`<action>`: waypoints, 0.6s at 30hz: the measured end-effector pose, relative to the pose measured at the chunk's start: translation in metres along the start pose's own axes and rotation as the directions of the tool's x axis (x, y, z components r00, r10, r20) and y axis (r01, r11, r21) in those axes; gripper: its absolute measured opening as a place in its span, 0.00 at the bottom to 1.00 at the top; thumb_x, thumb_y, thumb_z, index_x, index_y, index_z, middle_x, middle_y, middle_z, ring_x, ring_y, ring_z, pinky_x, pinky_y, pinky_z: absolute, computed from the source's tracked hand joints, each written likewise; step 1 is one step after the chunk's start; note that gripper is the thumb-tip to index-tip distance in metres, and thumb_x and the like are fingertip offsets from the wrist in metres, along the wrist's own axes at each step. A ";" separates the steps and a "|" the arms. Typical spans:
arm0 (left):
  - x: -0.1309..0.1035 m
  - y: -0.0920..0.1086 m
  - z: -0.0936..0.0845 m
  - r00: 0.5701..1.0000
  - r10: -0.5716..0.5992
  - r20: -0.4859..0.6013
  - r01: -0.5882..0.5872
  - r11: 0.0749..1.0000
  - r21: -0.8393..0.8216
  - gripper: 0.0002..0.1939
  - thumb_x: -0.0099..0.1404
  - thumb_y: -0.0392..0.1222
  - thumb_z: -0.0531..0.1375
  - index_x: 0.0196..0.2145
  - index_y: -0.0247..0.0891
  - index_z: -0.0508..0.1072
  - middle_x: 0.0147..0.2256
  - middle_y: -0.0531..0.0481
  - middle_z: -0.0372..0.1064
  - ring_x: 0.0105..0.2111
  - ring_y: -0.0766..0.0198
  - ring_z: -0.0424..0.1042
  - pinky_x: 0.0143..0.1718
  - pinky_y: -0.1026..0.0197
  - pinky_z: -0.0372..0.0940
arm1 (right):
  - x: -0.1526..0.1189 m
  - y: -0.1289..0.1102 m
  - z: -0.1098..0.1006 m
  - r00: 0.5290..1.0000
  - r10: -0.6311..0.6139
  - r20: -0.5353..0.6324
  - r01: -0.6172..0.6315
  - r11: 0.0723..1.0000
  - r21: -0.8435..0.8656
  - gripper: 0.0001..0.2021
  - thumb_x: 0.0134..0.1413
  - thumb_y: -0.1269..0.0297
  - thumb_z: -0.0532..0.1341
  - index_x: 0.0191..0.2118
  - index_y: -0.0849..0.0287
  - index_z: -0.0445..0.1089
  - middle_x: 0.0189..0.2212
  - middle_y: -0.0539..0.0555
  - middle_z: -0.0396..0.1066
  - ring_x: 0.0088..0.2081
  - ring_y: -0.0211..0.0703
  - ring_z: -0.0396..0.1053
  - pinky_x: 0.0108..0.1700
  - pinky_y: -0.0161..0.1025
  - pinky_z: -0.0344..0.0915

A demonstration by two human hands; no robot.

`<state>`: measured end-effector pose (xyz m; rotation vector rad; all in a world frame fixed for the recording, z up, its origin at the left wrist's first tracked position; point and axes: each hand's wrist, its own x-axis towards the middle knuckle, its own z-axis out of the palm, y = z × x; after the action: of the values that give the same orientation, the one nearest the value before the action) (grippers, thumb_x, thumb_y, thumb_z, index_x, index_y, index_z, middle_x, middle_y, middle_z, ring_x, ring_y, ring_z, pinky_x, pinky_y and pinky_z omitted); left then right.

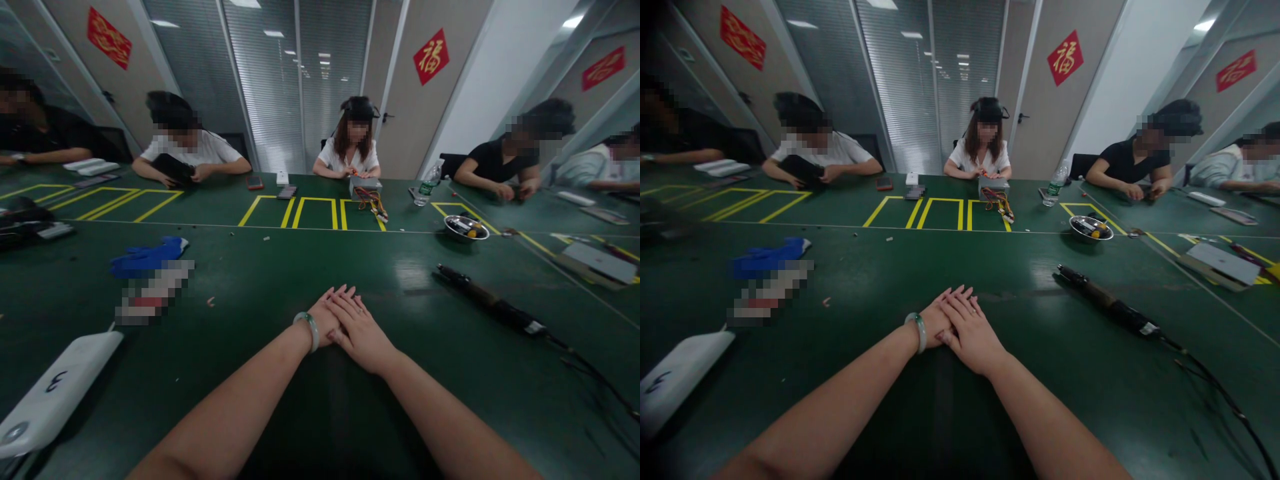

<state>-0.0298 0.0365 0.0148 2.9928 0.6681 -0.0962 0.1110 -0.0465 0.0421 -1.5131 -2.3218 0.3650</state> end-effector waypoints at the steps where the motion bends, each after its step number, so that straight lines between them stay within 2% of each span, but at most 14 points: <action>1: 0.000 0.000 0.000 1.000 0.001 -0.004 -0.001 1.000 -0.006 0.40 0.64 0.53 0.53 0.67 0.44 0.38 0.68 0.47 0.23 0.66 0.49 0.25 0.64 0.45 0.31 | 0.000 0.001 0.001 1.000 -0.003 0.000 0.003 1.000 0.011 0.30 0.62 0.50 0.51 0.66 0.47 0.45 0.67 0.50 0.43 0.67 0.46 0.38 0.66 0.53 0.37; 4: 0.003 0.000 0.002 0.999 -0.034 -0.039 0.031 0.998 -0.056 0.35 0.67 0.51 0.50 0.67 0.45 0.40 0.68 0.48 0.28 0.67 0.52 0.29 0.65 0.47 0.33 | -0.001 0.009 0.002 0.999 0.012 -0.035 -0.010 0.998 0.067 0.28 0.62 0.51 0.50 0.66 0.47 0.46 0.66 0.49 0.46 0.66 0.43 0.40 0.66 0.51 0.39; 6: 0.004 0.000 0.002 0.993 -0.087 -0.081 0.078 0.990 -0.115 0.31 0.70 0.52 0.46 0.67 0.44 0.41 0.68 0.49 0.33 0.67 0.55 0.32 0.65 0.48 0.34 | -0.002 0.023 -0.004 0.990 0.088 -0.114 -0.075 0.991 0.114 0.27 0.63 0.53 0.49 0.65 0.48 0.48 0.65 0.50 0.48 0.66 0.42 0.43 0.66 0.50 0.43; 8: 0.004 0.000 0.001 0.986 -0.118 -0.118 0.096 0.980 -0.175 0.30 0.71 0.54 0.42 0.66 0.45 0.43 0.67 0.50 0.36 0.67 0.57 0.34 0.65 0.48 0.36 | -0.008 0.047 -0.019 0.948 0.212 -0.237 -0.183 0.973 0.137 0.26 0.63 0.54 0.47 0.65 0.51 0.51 0.64 0.53 0.50 0.65 0.43 0.47 0.64 0.50 0.47; 9: 0.004 0.000 -0.001 0.985 -0.117 -0.124 0.091 0.976 -0.198 0.30 0.71 0.56 0.41 0.66 0.45 0.43 0.67 0.51 0.36 0.67 0.57 0.34 0.65 0.48 0.37 | -0.014 0.061 -0.031 0.907 0.283 -0.312 -0.254 0.958 0.132 0.26 0.63 0.53 0.47 0.64 0.52 0.53 0.64 0.55 0.52 0.64 0.44 0.48 0.63 0.50 0.48; 11: 0.003 -0.001 -0.005 0.989 -0.097 -0.110 0.069 0.970 -0.232 0.30 0.71 0.57 0.40 0.66 0.47 0.44 0.67 0.52 0.35 0.67 0.57 0.34 0.64 0.47 0.37 | -0.037 0.094 -0.057 0.774 0.417 -0.476 -0.426 0.900 0.095 0.27 0.62 0.51 0.48 0.62 0.57 0.56 0.63 0.58 0.54 0.63 0.47 0.51 0.63 0.49 0.49; 13: 0.001 -0.002 -0.008 0.992 -0.088 -0.093 0.061 0.964 -0.258 0.30 0.71 0.58 0.40 0.66 0.47 0.43 0.67 0.52 0.35 0.67 0.57 0.34 0.64 0.47 0.37 | -0.076 0.130 -0.083 0.575 0.513 -0.637 -0.625 0.778 0.063 0.29 0.60 0.48 0.48 0.60 0.62 0.59 0.61 0.62 0.56 0.62 0.50 0.52 0.62 0.48 0.50; 16: 0.001 -0.002 -0.009 0.992 -0.089 -0.088 0.061 0.959 -0.275 0.30 0.71 0.59 0.39 0.66 0.48 0.42 0.67 0.52 0.34 0.67 0.58 0.34 0.64 0.47 0.37 | -0.159 0.180 -0.107 0.247 0.550 -0.798 -0.861 0.502 0.080 0.34 0.57 0.44 0.48 0.58 0.68 0.62 0.57 0.70 0.60 0.60 0.57 0.55 0.59 0.51 0.52; 17: 0.001 -0.002 -0.009 0.992 -0.091 -0.089 0.064 0.959 -0.275 0.30 0.71 0.58 0.40 0.66 0.48 0.42 0.67 0.52 0.34 0.67 0.58 0.34 0.64 0.47 0.37 | -0.188 0.195 -0.111 0.169 0.533 -0.829 -0.902 0.423 0.088 0.35 0.57 0.43 0.47 0.58 0.68 0.62 0.56 0.71 0.61 0.60 0.59 0.55 0.58 0.53 0.53; 18: 0.001 -0.002 -0.008 0.991 -0.094 -0.091 0.066 0.960 -0.273 0.30 0.71 0.58 0.40 0.66 0.48 0.42 0.67 0.52 0.34 0.67 0.58 0.34 0.64 0.47 0.37 | -0.216 0.208 -0.112 0.128 0.503 -0.855 -0.928 0.366 0.077 0.36 0.57 0.42 0.45 0.59 0.66 0.61 0.55 0.72 0.60 0.60 0.61 0.54 0.58 0.57 0.52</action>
<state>-0.0292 0.0394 0.0229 2.7241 0.7461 0.1361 0.4109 -0.1586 0.0307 -2.3917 -0.7244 -0.6803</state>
